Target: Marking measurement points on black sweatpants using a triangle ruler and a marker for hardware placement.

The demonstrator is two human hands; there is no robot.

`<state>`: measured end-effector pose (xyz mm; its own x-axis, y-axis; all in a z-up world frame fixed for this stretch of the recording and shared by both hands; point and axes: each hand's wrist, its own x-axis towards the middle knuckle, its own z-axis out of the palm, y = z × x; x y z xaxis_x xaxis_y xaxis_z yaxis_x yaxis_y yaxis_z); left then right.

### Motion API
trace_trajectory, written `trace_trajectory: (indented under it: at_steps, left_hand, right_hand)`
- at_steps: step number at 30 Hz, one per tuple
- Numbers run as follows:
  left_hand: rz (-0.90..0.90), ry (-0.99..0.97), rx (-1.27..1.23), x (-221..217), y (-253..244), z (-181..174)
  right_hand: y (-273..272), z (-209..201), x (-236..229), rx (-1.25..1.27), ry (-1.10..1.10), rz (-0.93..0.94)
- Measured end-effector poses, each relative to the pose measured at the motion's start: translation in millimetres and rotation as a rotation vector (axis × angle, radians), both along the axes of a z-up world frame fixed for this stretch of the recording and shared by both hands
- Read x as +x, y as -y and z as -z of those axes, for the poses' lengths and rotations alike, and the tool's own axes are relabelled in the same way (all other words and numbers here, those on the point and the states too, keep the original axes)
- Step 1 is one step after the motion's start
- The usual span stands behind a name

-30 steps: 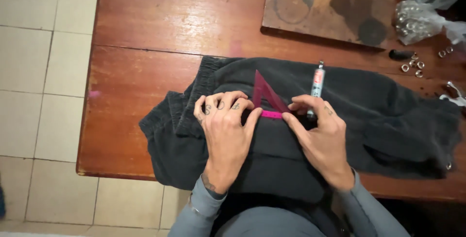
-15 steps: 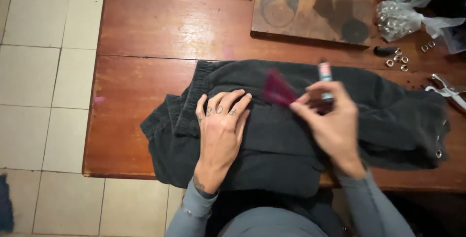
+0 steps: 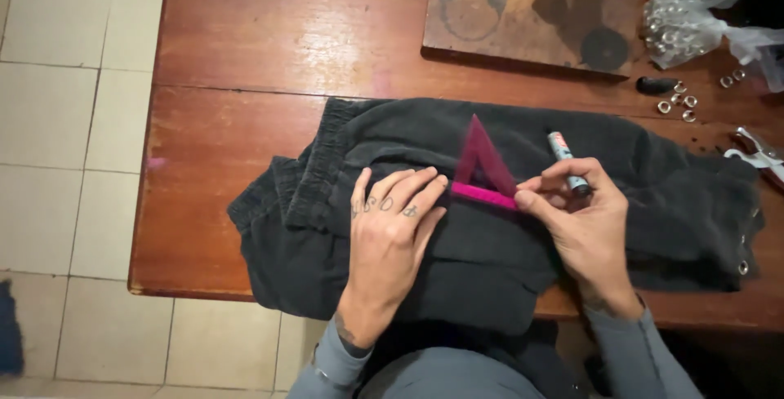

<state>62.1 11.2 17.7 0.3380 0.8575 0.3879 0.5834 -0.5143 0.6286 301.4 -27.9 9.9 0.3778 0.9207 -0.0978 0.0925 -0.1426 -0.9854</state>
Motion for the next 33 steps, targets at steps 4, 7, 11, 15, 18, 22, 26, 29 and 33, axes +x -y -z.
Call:
trace_trajectory:
  at_steps: [4,7,11,15,18,22,26,29,33]
  left_hand:
    - [-0.022,-0.018,-0.056,2,-3,7]
    - [-0.039,0.032,-0.096,0,-1,11]
    - [-0.035,0.056,-0.093,0,-4,10]
    - [-0.001,0.025,-0.06,0,-3,7]
    - [-0.002,-0.008,-0.072,1,-3,9]
    - [0.0,-0.033,-0.066,2,-4,9]
    - [0.003,-0.048,-0.073,2,-4,9]
    - [0.004,-0.05,-0.08,3,-5,9]
    - [0.009,-0.058,-0.093,3,-5,9]
  right_hand:
    - [-5,-8,-14,-0.01,0.017,-0.021]
    - [-4,-13,-20,-0.022,0.141,-0.045]
    - [-6,-12,-23,0.015,0.255,-0.088]
    - [-7,-18,-27,0.06,0.35,-0.108]
    - [-11,-21,-29,0.111,0.48,-0.128]
    - [-12,-19,-29,0.161,0.558,-0.13]
    - [-13,-17,-28,0.207,0.64,-0.146]
    - [-12,-16,-28,0.22,0.683,-0.142]
    - [-10,-10,-26,0.249,0.714,-0.166]
